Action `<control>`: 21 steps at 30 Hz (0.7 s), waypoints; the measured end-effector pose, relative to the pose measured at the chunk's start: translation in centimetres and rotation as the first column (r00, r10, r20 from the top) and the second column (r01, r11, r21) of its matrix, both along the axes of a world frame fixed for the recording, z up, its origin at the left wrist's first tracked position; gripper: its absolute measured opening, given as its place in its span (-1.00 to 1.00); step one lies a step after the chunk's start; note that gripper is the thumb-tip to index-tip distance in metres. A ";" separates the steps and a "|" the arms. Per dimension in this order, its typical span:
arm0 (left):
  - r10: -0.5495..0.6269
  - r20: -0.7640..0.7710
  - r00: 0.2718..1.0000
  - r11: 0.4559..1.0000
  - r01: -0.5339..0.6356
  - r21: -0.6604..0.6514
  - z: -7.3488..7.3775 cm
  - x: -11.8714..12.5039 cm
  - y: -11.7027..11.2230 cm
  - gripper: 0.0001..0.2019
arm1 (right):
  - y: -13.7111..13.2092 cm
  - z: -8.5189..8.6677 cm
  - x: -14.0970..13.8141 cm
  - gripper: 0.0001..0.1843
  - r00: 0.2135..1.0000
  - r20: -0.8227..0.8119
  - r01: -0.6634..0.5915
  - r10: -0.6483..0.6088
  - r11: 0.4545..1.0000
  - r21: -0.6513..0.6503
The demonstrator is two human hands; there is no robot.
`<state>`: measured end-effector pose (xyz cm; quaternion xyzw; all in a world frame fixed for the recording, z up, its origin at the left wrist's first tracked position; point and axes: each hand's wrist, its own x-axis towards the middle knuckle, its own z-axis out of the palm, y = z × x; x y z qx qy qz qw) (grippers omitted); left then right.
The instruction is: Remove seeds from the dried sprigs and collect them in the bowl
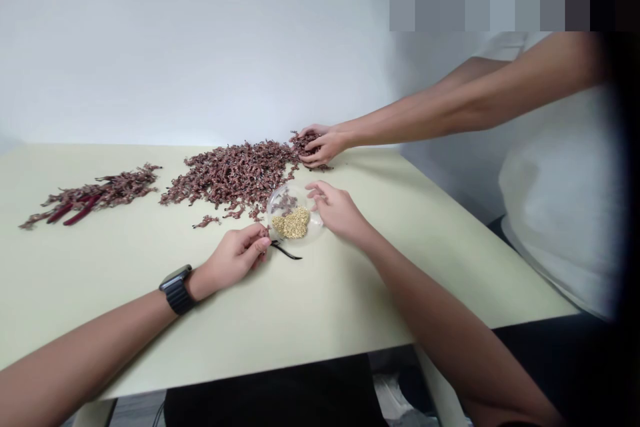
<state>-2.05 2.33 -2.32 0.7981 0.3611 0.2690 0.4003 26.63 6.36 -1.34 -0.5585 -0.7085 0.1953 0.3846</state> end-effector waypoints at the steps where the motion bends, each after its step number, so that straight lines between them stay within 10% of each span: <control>1: 0.002 0.001 1.000 1.000 -0.002 0.000 0.0 0.0 0.0 -0.62 | -0.1 0.2 -0.1 -0.58 1.000 0.015 0.008 -0.008 1.000 0.014; 15: 0.085 -0.002 0.996 0.992 -0.084 0.091 0.2 -0.2 0.1 -0.60 | -0.3 0.7 -1.0 -0.52 0.998 0.035 0.045 -0.048 0.996 0.082; 21: 0.140 0.084 0.987 0.986 -0.147 0.082 -0.1 -0.3 0.2 -0.63 | -1.5 1.8 -2.1 -0.51 0.971 0.128 0.130 -0.203 0.894 0.428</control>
